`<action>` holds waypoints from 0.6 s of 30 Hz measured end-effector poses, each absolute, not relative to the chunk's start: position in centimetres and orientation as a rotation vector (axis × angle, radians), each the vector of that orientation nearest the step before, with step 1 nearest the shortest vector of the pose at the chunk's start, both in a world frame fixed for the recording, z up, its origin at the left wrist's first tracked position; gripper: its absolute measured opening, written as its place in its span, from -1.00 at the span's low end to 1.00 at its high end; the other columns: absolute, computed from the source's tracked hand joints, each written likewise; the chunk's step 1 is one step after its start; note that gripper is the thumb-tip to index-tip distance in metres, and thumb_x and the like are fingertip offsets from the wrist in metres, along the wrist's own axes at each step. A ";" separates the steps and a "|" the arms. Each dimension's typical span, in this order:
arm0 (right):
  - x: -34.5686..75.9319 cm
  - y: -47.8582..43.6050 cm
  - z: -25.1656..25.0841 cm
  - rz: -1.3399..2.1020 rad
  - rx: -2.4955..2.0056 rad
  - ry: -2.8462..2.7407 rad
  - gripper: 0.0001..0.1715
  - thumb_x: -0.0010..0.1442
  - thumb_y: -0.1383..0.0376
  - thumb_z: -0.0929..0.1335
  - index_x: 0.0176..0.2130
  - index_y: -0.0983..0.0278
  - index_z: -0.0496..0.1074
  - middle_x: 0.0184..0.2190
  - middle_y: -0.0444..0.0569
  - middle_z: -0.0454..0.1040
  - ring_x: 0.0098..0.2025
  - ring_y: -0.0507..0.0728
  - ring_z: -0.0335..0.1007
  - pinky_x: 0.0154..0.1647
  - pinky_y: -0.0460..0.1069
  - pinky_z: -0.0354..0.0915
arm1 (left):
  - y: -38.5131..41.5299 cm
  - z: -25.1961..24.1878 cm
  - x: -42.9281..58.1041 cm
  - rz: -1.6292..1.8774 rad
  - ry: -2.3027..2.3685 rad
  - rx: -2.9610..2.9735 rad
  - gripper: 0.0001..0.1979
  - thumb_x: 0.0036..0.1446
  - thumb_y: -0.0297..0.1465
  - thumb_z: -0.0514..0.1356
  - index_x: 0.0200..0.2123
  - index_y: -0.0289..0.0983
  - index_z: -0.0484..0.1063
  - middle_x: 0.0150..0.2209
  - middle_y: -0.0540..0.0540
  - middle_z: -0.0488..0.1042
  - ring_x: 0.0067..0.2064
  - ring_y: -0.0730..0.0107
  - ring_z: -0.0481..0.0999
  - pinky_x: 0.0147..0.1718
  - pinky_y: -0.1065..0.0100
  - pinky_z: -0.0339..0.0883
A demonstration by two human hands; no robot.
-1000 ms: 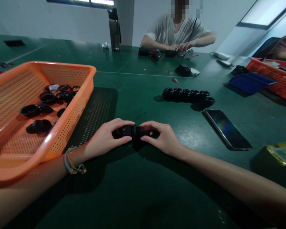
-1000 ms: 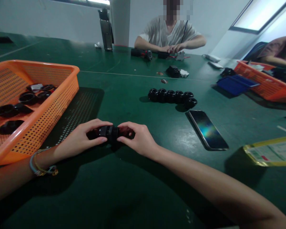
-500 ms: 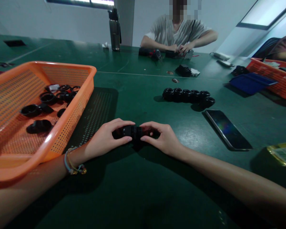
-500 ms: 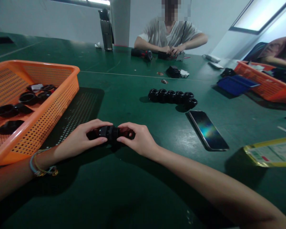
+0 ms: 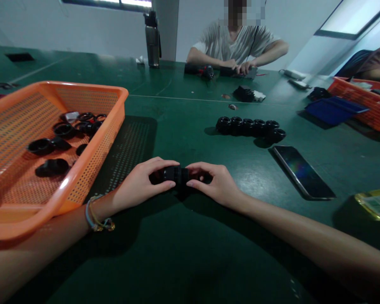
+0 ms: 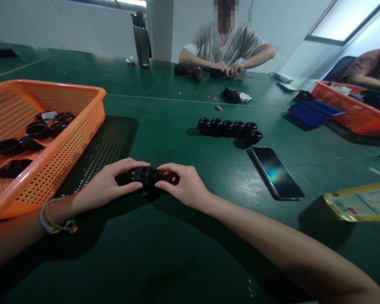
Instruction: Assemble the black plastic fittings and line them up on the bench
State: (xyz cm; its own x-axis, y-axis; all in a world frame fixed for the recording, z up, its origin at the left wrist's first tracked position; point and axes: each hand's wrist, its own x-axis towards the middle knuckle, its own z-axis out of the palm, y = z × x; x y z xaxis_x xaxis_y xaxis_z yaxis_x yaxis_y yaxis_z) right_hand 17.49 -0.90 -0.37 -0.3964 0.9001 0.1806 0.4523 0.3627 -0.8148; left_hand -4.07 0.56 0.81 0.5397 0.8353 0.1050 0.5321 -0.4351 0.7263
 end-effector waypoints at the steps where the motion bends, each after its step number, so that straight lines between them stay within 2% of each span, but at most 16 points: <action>1: 17.5 -0.9 -0.3 0.912 -1.170 -1.997 -0.76 0.05 0.34 0.40 -0.20 0.26 0.46 -0.34 -0.09 0.57 -0.35 0.05 0.46 -0.35 -0.04 0.33 | 0.6 0.8 -4.1 0.610 1.099 2.135 -0.60 0.04 -0.23 0.16 -0.05 -0.23 0.41 -0.18 -0.07 0.47 -0.20 0.31 0.44 -0.17 0.32 0.30; 18: 17.4 -0.8 -0.3 0.916 -1.168 -2.013 -0.77 0.08 0.33 0.38 -0.19 0.30 0.45 -0.36 -0.08 0.56 -0.40 0.02 0.42 -0.38 -0.07 0.30 | 0.5 0.7 -4.1 0.611 1.098 2.146 -0.60 0.05 -0.23 0.16 -0.04 -0.25 0.41 -0.18 -0.07 0.46 -0.21 0.32 0.44 -0.17 0.33 0.30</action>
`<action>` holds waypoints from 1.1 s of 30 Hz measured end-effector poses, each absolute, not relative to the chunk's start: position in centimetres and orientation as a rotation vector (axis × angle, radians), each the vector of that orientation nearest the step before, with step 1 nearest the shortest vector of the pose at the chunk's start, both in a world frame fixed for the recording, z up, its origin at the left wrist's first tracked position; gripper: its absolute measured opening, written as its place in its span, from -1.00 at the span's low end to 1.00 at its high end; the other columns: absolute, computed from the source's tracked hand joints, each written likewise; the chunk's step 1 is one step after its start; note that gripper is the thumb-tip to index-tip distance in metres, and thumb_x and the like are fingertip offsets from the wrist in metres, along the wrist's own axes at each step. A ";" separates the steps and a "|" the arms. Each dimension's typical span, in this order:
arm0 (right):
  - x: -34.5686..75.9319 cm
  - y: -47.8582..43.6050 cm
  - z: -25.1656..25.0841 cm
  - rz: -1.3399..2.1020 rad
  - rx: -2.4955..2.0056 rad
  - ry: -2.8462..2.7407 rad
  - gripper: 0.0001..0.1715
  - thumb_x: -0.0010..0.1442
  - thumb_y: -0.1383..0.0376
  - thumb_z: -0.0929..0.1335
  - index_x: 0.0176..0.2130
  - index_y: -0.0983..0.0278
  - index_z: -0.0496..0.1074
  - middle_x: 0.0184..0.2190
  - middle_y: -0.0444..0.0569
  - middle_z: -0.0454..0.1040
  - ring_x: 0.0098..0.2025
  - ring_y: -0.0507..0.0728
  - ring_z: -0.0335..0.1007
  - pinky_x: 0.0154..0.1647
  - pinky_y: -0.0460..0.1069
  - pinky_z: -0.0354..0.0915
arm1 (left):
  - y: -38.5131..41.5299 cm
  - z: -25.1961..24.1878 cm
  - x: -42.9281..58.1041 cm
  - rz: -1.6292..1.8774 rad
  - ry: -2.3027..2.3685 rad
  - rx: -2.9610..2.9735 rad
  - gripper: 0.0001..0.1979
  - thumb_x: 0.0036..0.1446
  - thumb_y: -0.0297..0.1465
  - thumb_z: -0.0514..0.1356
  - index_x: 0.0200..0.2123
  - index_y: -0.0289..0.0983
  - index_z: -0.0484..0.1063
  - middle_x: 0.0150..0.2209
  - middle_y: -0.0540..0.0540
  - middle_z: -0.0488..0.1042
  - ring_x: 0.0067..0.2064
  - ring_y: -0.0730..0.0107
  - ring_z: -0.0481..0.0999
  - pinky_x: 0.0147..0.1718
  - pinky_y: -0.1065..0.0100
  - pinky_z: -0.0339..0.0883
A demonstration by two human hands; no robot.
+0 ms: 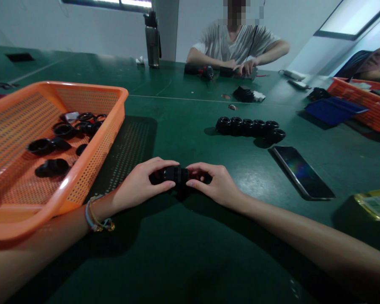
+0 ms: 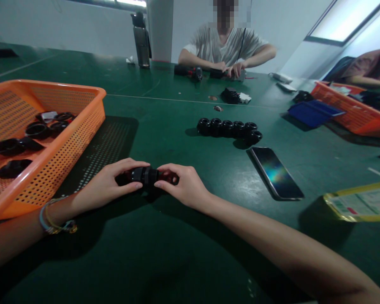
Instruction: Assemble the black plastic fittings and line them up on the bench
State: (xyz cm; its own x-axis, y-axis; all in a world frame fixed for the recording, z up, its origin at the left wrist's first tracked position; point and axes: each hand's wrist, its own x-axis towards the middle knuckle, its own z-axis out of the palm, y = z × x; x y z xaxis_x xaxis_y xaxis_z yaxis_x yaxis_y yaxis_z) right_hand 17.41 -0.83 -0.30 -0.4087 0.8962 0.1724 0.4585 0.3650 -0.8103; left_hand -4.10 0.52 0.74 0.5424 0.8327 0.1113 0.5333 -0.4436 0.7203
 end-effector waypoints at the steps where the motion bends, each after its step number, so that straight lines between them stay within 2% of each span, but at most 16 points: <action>1: 17.4 -0.8 -0.3 0.917 -1.173 -2.013 -0.77 0.08 0.33 0.38 -0.19 0.30 0.45 -0.36 -0.08 0.56 -0.40 0.02 0.42 -0.38 -0.07 0.30 | 0.5 0.7 -4.1 0.615 1.100 2.145 -0.60 0.05 -0.23 0.16 -0.04 -0.24 0.41 -0.18 -0.07 0.46 -0.20 0.31 0.44 -0.16 0.33 0.30; 10: 17.5 -0.9 -0.4 0.879 -1.126 -2.031 -0.72 0.05 0.32 0.39 -0.17 0.31 0.43 -0.29 -0.04 0.55 -0.32 0.05 0.44 -0.31 -0.04 0.34 | 0.6 0.7 -4.1 0.624 1.092 2.134 -0.61 0.04 -0.25 0.17 -0.06 -0.26 0.42 -0.18 -0.08 0.47 -0.20 0.31 0.45 -0.16 0.32 0.31; 15: 17.5 -0.8 -0.7 0.875 -1.108 -2.013 -0.62 0.00 0.36 0.39 -0.12 0.30 0.37 -0.34 -0.07 0.53 -0.33 0.05 0.46 -0.32 -0.04 0.35 | 0.6 0.7 -4.0 0.623 1.099 2.139 -0.61 0.04 -0.25 0.17 -0.06 -0.26 0.42 -0.19 -0.07 0.47 -0.22 0.32 0.44 -0.16 0.32 0.31; 22: 17.5 -0.8 -0.6 0.892 -1.109 -2.023 -0.69 0.02 0.40 0.38 -0.18 0.26 0.36 -0.36 -0.12 0.52 -0.34 0.03 0.46 -0.30 -0.05 0.36 | 0.6 0.7 -4.1 0.607 1.100 2.149 -0.60 0.04 -0.23 0.17 -0.05 -0.23 0.42 -0.18 -0.07 0.47 -0.21 0.30 0.45 -0.16 0.31 0.31; 33: 17.4 -0.7 -0.8 0.908 -1.134 -1.986 -0.69 0.00 0.41 0.41 -0.19 0.25 0.39 -0.37 -0.13 0.55 -0.35 0.03 0.48 -0.33 -0.06 0.36 | 0.6 0.6 -4.1 0.616 1.101 2.151 -0.60 0.04 -0.23 0.16 -0.04 -0.24 0.41 -0.19 -0.07 0.47 -0.20 0.31 0.45 -0.16 0.32 0.30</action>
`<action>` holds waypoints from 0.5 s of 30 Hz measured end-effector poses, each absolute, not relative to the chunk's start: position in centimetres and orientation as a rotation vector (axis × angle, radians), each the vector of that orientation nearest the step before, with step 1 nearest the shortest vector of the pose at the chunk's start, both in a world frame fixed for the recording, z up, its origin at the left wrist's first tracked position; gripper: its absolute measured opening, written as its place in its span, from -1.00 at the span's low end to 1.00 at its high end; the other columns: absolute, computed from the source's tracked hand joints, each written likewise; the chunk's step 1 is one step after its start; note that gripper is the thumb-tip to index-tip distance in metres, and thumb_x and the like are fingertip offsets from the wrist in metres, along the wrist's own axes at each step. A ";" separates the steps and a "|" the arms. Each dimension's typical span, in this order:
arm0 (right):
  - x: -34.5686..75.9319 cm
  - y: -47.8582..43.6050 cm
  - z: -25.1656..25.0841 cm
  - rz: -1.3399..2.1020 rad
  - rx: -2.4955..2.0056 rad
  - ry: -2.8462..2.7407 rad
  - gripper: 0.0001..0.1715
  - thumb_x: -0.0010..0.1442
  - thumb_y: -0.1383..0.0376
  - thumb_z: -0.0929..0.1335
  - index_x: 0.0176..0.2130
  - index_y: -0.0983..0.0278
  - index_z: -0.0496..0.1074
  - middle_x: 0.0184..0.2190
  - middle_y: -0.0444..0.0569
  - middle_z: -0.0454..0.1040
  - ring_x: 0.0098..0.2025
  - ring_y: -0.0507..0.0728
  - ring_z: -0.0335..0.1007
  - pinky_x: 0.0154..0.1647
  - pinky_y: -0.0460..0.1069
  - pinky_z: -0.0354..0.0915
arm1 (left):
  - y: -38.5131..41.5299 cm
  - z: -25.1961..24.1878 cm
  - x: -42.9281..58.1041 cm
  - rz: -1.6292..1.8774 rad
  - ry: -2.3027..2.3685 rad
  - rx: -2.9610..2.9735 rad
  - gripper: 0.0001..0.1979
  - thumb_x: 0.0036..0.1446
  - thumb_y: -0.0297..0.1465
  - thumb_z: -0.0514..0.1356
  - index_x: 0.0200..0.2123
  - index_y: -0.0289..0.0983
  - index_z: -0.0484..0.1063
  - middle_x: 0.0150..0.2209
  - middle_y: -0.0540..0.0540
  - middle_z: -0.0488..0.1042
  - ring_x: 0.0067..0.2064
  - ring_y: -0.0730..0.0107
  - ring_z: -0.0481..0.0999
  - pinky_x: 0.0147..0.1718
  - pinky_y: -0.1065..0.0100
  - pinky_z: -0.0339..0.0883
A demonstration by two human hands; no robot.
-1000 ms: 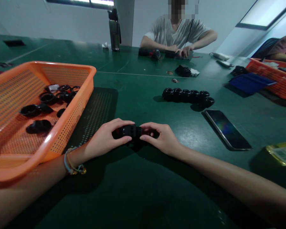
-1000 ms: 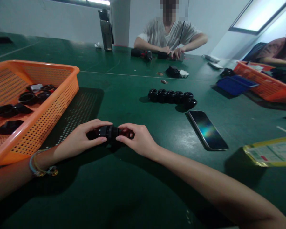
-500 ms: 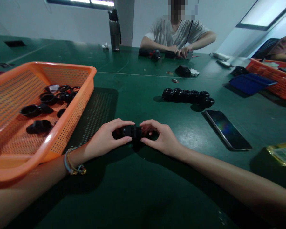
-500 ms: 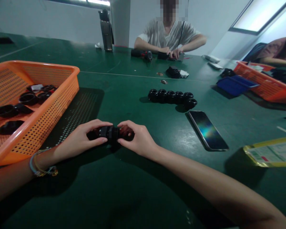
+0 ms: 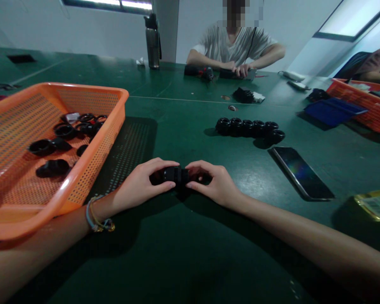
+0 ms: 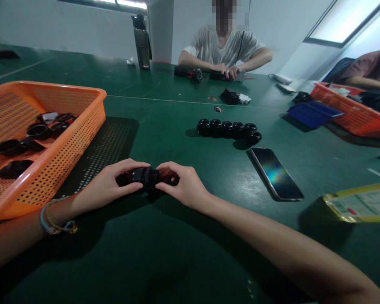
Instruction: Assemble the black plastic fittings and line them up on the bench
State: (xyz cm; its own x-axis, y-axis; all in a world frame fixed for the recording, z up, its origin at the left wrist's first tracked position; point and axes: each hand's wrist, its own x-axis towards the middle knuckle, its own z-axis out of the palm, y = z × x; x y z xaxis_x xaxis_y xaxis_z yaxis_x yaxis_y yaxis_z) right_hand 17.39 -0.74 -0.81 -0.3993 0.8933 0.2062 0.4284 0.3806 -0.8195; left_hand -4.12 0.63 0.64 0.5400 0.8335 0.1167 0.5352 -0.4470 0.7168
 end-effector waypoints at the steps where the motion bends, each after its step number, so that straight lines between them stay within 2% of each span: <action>1: 17.4 -0.7 -0.8 0.904 -1.136 -1.986 -0.69 0.00 0.41 0.41 -0.18 0.26 0.39 -0.37 -0.13 0.55 -0.35 0.03 0.48 -0.34 -0.06 0.35 | 0.6 0.6 -4.1 0.618 1.099 2.151 -0.60 0.04 -0.23 0.16 -0.04 -0.24 0.41 -0.19 -0.07 0.47 -0.20 0.31 0.45 -0.15 0.32 0.30; 15: 17.4 -0.7 -0.6 0.910 -1.162 -2.000 -0.71 0.02 0.39 0.40 -0.19 0.27 0.40 -0.37 -0.11 0.55 -0.36 0.04 0.46 -0.34 -0.05 0.34 | 0.6 0.7 -4.1 0.613 1.101 2.146 -0.60 0.04 -0.23 0.16 -0.04 -0.23 0.41 -0.18 -0.07 0.47 -0.21 0.31 0.44 -0.15 0.30 0.30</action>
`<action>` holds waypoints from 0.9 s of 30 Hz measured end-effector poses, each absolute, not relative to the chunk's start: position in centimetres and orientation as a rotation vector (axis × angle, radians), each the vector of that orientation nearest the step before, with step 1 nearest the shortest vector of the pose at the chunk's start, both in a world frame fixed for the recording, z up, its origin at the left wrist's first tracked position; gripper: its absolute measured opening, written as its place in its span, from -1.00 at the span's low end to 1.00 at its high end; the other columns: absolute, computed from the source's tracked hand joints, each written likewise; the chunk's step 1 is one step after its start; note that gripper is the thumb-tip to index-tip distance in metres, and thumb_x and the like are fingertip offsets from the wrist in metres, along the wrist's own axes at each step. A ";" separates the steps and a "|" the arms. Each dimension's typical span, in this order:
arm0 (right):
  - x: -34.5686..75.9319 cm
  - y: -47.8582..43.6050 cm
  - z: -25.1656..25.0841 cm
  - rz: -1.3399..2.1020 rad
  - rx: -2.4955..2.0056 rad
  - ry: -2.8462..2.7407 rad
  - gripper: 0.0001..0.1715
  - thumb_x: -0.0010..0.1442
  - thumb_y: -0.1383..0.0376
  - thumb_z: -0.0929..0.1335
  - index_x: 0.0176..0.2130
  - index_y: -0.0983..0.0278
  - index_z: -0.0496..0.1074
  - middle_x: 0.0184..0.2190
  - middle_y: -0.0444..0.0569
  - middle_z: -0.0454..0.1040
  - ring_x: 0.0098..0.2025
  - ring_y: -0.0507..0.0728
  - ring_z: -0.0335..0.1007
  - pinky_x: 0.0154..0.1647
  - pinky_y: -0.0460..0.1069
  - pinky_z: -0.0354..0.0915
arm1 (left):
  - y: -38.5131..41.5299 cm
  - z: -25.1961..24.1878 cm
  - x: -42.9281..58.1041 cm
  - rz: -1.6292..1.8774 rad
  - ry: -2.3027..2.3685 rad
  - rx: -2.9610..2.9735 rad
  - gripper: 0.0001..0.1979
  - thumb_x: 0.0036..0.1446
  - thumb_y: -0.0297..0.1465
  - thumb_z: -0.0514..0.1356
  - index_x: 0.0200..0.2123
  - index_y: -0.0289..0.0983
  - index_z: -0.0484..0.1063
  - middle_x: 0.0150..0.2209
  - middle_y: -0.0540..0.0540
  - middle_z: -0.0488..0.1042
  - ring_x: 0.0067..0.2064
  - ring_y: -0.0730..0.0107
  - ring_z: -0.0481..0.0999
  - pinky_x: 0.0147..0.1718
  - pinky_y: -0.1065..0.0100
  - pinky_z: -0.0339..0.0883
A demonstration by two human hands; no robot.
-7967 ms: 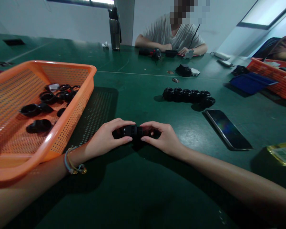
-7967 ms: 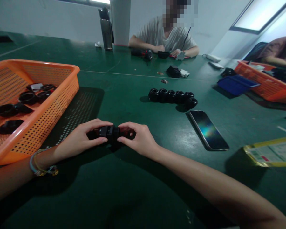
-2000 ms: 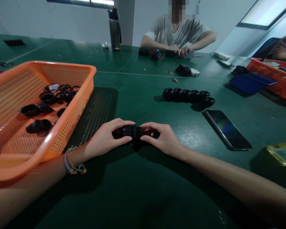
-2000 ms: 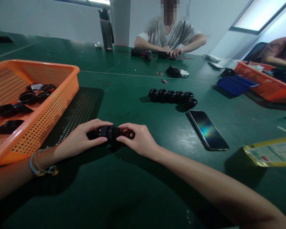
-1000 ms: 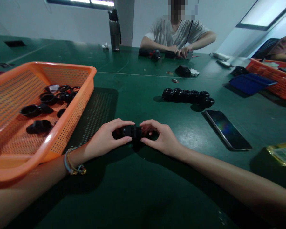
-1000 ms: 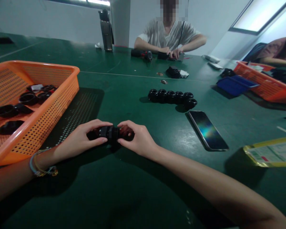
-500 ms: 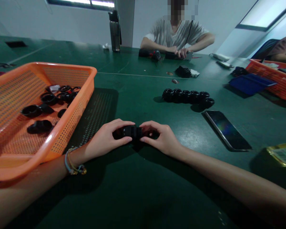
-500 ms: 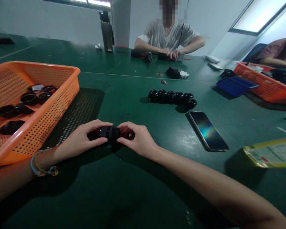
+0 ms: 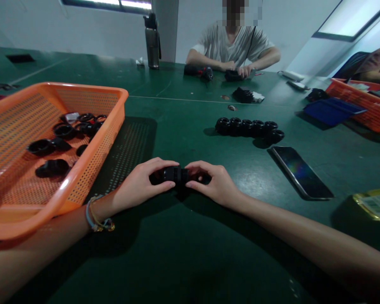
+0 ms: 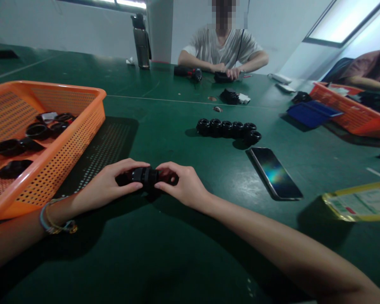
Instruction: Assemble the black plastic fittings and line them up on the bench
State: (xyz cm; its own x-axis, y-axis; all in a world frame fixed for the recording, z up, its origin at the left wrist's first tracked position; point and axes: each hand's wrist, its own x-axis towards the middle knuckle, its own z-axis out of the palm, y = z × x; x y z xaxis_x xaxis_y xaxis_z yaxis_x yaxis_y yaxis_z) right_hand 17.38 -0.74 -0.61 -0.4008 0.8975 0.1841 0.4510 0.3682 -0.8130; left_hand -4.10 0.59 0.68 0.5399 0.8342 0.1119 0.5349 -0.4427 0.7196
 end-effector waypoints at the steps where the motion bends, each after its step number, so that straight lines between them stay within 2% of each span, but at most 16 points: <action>1: 17.4 -0.7 -0.6 0.910 -1.163 -2.002 -0.71 0.02 0.39 0.40 -0.18 0.27 0.40 -0.37 -0.11 0.55 -0.36 0.04 0.46 -0.34 -0.05 0.34 | 0.6 0.7 -4.1 0.611 1.101 2.147 -0.60 0.04 -0.23 0.16 -0.04 -0.23 0.41 -0.18 -0.07 0.47 -0.21 0.31 0.44 -0.15 0.30 0.30; 27: 17.4 -0.8 -0.3 0.924 -1.180 -2.019 -0.74 0.05 0.37 0.40 -0.19 0.27 0.41 -0.37 -0.10 0.55 -0.36 0.04 0.45 -0.34 -0.04 0.31 | 0.7 0.7 -4.1 0.610 1.086 2.154 -0.60 0.05 -0.24 0.17 -0.04 -0.27 0.41 -0.21 -0.08 0.46 -0.22 0.31 0.43 -0.18 0.32 0.29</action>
